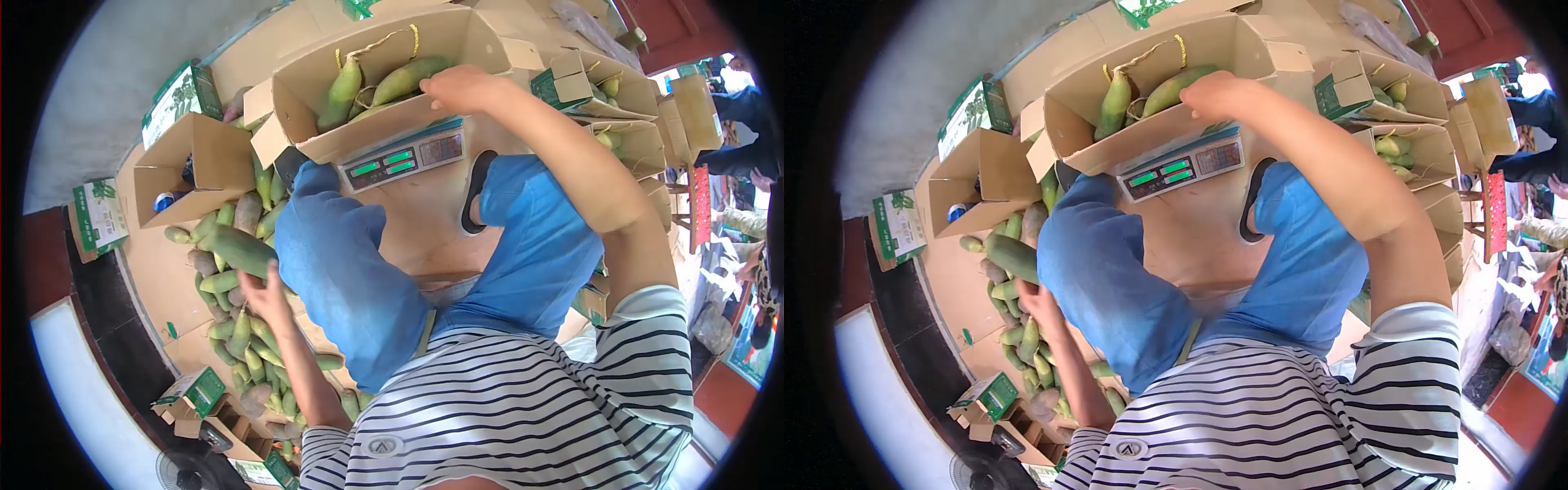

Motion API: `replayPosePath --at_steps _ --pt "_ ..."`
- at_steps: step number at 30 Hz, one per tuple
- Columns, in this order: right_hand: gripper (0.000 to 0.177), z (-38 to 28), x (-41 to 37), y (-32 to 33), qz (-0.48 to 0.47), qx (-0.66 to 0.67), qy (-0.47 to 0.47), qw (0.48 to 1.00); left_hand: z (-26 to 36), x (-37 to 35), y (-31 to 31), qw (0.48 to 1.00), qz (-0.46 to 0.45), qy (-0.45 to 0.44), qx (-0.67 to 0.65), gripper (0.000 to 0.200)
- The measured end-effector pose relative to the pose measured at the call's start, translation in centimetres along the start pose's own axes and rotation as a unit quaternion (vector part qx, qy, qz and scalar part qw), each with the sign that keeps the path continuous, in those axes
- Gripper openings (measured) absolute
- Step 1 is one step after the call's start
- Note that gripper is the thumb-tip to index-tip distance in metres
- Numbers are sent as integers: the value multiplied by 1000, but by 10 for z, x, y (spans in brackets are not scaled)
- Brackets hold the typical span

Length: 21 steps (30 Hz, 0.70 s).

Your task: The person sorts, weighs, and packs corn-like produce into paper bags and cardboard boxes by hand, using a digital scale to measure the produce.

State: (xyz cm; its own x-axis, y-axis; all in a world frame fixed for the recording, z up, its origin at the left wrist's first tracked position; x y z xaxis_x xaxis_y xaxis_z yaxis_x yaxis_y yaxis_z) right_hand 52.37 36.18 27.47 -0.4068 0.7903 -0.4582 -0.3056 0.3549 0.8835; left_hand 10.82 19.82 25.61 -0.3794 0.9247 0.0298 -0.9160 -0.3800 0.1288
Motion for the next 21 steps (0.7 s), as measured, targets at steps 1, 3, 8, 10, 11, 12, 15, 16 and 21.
replayPosePath --at_steps 1,3,8,10,11,12,15,16,21 --pt "27 1 -1 0 3 -9 -8 1000 57 12 -23 998 -16 -51 -36 50" --pt "27 0 -2 2 10 -31 -20 999 154 28 -66 982 -37 -170 -76 42" --pt "22 -6 -17 16 82 -144 -50 985 276 43 -207 936 -235 -246 -92 52" --pt "21 -19 -28 27 122 -187 -55 973 281 40 -258 905 -278 -316 66 54" --pt "20 -27 -35 33 140 -201 -59 968 257 48 -288 880 -341 -285 167 56" --pt "19 -36 -42 37 157 -215 -63 962 238 48 -305 855 -372 -288 217 54" --pt "24 -64 -60 33 103 -193 -11 976 220 31 -315 755 -316 -359 449 43" --pt "20 -74 -72 38 100 -157 10 982 213 28 -312 765 -329 -334 441 43" --pt "15 -134 -99 41 173 -78 136 972 153 24 -294 720 -412 -191 525 41"
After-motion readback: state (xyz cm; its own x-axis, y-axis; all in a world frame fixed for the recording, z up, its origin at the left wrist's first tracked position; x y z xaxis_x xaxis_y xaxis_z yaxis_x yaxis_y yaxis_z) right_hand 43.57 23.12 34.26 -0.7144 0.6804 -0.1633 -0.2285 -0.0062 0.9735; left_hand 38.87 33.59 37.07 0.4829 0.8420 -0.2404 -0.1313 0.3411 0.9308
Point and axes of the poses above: each hand's wrist, its own x-axis towards the middle knuckle, its own y-axis out of the back of the hand, z = x × y, the point moved 10 cm from there along x, towards the middle knuckle, and after that the axes turned 12 degrees about -x, right-handed, at the moved point
